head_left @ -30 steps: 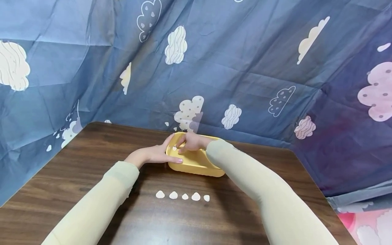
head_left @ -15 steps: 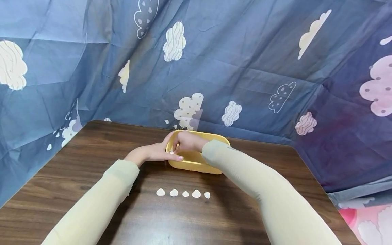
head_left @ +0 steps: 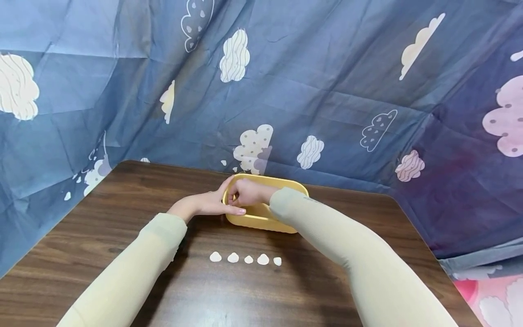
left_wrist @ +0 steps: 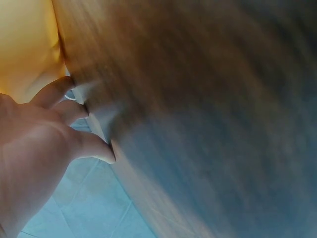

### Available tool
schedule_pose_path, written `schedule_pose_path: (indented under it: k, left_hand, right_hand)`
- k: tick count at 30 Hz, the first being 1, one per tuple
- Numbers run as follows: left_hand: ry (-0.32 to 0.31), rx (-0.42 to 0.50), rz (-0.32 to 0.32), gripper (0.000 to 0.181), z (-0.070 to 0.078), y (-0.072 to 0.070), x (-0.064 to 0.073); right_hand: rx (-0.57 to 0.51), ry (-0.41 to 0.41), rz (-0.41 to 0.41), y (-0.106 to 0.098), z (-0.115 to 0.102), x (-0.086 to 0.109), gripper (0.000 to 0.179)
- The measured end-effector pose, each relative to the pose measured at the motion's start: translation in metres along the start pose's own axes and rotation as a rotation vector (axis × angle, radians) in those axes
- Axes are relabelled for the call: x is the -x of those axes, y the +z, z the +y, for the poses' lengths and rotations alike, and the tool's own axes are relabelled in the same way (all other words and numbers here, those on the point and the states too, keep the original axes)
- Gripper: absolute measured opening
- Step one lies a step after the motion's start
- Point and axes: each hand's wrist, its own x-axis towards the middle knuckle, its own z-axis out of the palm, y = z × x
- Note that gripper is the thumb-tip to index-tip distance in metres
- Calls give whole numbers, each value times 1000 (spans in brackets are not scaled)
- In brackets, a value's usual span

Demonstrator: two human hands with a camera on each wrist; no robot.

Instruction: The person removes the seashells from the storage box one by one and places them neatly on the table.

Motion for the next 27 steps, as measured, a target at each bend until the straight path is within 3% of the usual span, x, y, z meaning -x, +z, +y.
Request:
schedule_pose_path:
  k: [7,15,22,27]
  left_hand:
    - [-30,-19,0,127,2,2,-1]
    - [-21,3,12,125,0,2,3]
    - [-17,19,25,126,0,2,3]
    - [-26,8,12,127,1,0,2]
  right_hand:
    - [-202,102,118,-16,9,14,10]
    - [-245,184,249,-46,12,42,11]
    - [-342,258,331,-69,3,82,12]
    - [-394,297,356,-75,-9,118,13]
